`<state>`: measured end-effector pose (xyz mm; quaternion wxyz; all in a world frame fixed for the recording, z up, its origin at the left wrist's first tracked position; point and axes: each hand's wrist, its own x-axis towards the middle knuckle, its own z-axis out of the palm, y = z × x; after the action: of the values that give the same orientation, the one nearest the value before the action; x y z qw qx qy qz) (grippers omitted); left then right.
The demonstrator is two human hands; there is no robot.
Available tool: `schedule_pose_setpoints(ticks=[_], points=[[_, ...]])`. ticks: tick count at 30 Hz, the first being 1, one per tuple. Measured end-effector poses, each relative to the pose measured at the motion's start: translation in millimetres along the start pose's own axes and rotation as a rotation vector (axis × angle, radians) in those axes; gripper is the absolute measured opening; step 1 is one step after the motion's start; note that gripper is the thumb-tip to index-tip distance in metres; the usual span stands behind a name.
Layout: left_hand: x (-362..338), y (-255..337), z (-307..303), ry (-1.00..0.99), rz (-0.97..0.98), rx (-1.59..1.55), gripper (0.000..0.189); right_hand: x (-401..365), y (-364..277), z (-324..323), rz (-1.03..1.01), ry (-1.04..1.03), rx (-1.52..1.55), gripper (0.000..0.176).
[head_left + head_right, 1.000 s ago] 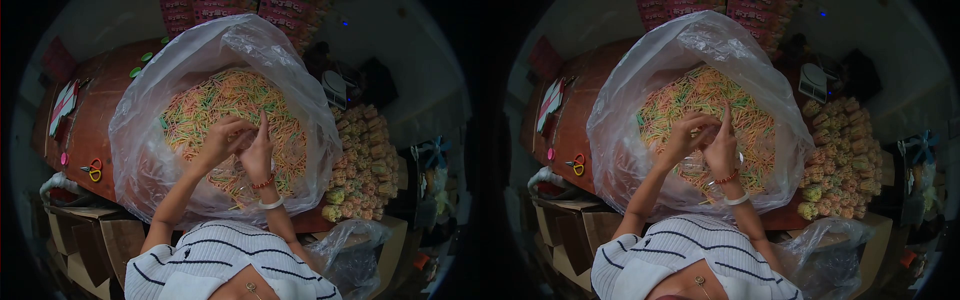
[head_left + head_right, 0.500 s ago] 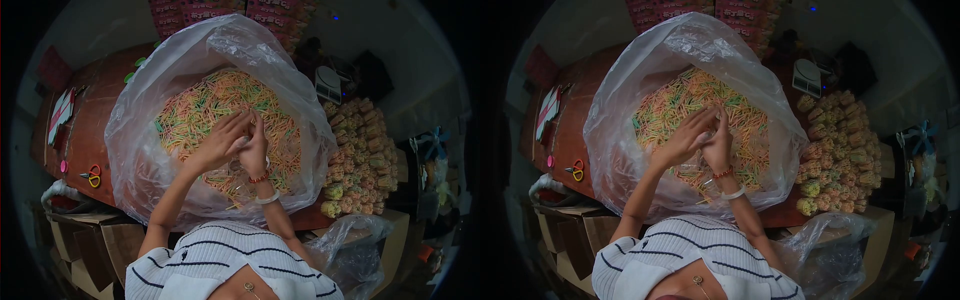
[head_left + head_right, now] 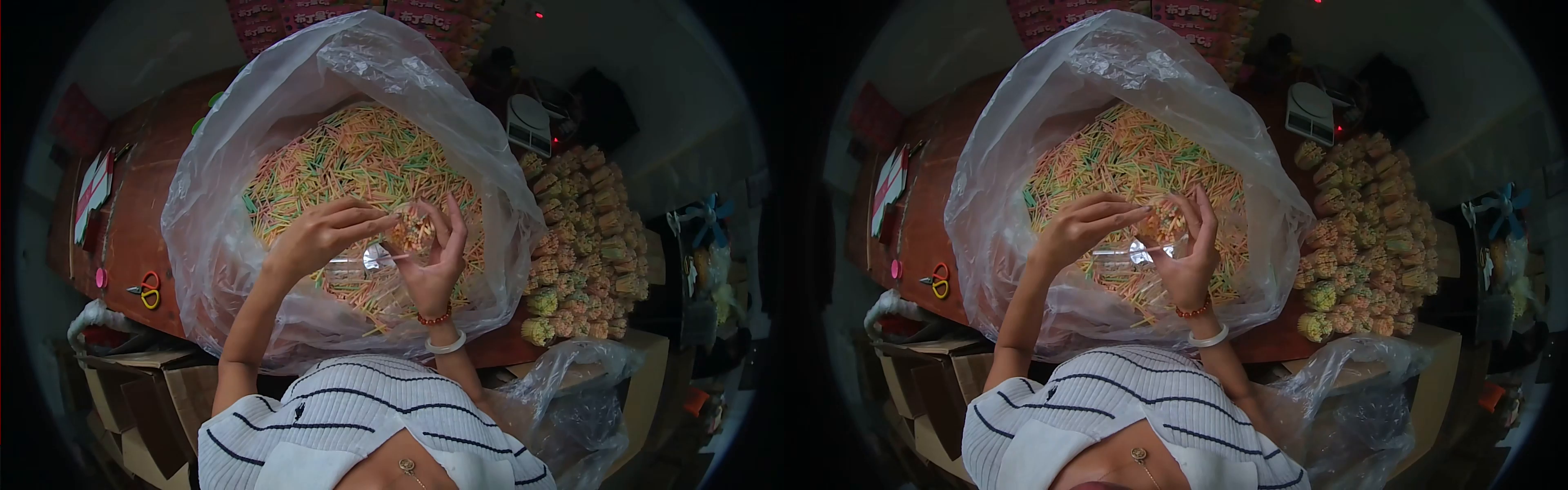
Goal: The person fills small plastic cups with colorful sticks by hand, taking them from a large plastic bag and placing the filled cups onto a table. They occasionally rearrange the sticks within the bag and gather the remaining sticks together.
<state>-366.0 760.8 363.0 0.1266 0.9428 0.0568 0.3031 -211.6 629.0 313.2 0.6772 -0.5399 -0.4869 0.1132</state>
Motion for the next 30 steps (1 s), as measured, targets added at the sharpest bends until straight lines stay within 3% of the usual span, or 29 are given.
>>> schedule_pose_setpoints(ticks=[2,7,11,13,14,17,18,19,21,22,23,25,27,29,30], points=[[2,3,0,0.023,0.07,-0.001,0.043,0,-2,1,0.087,0.039,0.059,0.1],[20,20,7,0.064,-0.167,-0.222,0.041,2,12,-3,0.236,0.05,0.11,0.1],[30,22,28,-0.027,-0.08,-0.247,0.05,1,0,-5,0.209,-0.041,-0.111,0.103],[42,38,34,0.073,-0.179,-0.114,0.058,-1,-23,-8,0.23,-0.029,-0.166,0.104],[42,39,33,0.025,-0.192,-0.145,0.065,-2,-35,-10,0.182,-0.031,-0.176,0.106],[47,33,44,-0.153,-0.224,-0.206,0.063,-3,-28,-16,0.148,0.023,-0.273,0.103],[53,52,34,-0.26,-0.477,-0.461,0.062,-5,-30,-22,0.19,-0.057,-0.3,0.104],[58,59,29,-0.276,-0.438,-0.471,0.062,4,-34,-28,0.207,-0.142,-0.323,0.105],[56,67,20,-0.135,-0.236,-0.497,0.069,10,-71,-63,0.201,-0.102,-0.288,0.098],[60,70,12,-0.016,-0.196,-0.56,0.071,15,-90,-95,0.219,-0.228,-0.267,0.092],[54,66,6,-0.033,-0.17,-0.577,0.071,16,-101,-128,0.237,-0.352,-0.245,0.087],[35,52,-7,-0.008,-0.273,-0.684,0.067,9,-113,-189,0.3,-0.206,-0.233,0.077],[26,45,-16,0.016,-0.332,-0.665,0.06,5,-96,-242,0.368,0.175,-0.205,0.074],[17,30,-17,0.037,-0.325,-0.649,0.053,11,-45,-298,0.35,0.586,-0.493,0.07],[16,25,-17,0.01,-0.355,-0.577,0.047,17,-17,-324,0.434,0.728,-0.708,0.071]])
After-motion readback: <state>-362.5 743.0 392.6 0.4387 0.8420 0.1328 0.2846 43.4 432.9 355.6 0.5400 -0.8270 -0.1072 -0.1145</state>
